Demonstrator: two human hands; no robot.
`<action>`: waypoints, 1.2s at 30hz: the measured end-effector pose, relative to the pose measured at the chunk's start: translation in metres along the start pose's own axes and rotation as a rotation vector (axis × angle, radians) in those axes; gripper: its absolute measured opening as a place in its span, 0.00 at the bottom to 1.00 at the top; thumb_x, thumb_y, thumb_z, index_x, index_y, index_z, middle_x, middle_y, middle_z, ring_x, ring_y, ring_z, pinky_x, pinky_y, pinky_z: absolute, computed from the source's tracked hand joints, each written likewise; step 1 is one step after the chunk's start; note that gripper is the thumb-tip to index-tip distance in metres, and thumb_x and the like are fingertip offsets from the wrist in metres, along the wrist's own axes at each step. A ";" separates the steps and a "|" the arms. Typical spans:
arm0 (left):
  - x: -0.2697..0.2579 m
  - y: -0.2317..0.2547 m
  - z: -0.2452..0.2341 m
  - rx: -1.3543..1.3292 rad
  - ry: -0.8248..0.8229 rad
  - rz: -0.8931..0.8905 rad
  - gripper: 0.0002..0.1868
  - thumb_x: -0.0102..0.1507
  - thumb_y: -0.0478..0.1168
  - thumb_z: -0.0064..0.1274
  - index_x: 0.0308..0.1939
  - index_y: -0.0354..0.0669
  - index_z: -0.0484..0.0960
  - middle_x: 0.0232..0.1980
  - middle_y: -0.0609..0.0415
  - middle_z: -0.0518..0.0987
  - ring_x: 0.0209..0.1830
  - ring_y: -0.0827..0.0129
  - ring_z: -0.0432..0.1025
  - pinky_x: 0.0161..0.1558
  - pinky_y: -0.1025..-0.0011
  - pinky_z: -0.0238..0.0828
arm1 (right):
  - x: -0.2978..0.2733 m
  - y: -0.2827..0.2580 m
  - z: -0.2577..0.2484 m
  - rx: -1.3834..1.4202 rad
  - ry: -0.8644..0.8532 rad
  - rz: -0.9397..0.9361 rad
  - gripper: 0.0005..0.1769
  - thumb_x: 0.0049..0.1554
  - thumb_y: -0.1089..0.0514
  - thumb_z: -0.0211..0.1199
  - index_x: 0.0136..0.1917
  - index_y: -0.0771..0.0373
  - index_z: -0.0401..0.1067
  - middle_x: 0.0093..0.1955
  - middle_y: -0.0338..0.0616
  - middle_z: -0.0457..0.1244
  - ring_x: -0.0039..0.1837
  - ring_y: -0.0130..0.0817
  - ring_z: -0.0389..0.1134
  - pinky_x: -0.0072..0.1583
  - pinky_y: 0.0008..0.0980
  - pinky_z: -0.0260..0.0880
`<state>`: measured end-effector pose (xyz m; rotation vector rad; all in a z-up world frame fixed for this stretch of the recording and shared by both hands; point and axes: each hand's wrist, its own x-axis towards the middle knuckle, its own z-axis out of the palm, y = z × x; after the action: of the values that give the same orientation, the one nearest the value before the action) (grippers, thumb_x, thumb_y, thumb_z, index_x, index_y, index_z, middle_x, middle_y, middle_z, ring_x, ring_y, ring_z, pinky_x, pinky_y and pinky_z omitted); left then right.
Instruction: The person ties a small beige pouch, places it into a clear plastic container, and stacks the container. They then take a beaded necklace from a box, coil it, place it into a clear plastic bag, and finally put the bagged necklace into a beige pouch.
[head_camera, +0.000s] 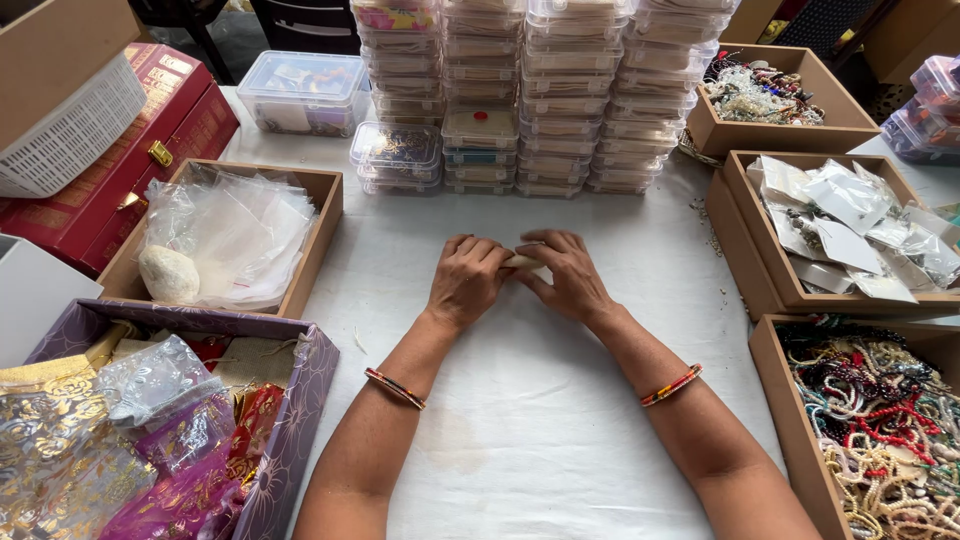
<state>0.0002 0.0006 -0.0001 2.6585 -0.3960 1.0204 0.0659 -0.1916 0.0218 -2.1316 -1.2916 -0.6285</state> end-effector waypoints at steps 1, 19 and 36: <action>0.001 0.001 -0.001 0.002 -0.001 0.001 0.10 0.63 0.44 0.64 0.45 0.45 0.85 0.45 0.56 0.85 0.48 0.63 0.79 0.63 0.59 0.68 | -0.002 0.004 0.004 0.001 0.002 0.000 0.19 0.50 0.53 0.73 0.55 0.59 0.77 0.59 0.44 0.68 0.64 0.45 0.67 0.66 0.44 0.62; 0.002 -0.003 0.014 -0.585 -0.142 -0.646 0.23 0.70 0.59 0.41 0.59 0.52 0.77 0.42 0.55 0.86 0.44 0.67 0.82 0.44 0.68 0.81 | -0.008 0.020 0.022 1.094 -0.181 0.651 0.30 0.55 0.57 0.71 0.67 0.61 0.64 0.56 0.46 0.65 0.59 0.30 0.70 0.61 0.33 0.79; 0.002 -0.003 0.030 -0.708 -0.119 -0.814 0.26 0.69 0.59 0.47 0.48 0.37 0.80 0.43 0.50 0.82 0.42 0.63 0.76 0.45 0.64 0.72 | -0.011 0.035 0.035 1.131 -0.154 0.823 0.29 0.58 0.53 0.68 0.70 0.63 0.66 0.56 0.46 0.68 0.55 0.34 0.70 0.52 0.35 0.75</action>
<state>0.0207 -0.0069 -0.0211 1.9236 0.2651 0.3597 0.0963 -0.1881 -0.0187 -1.4784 -0.4675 0.5264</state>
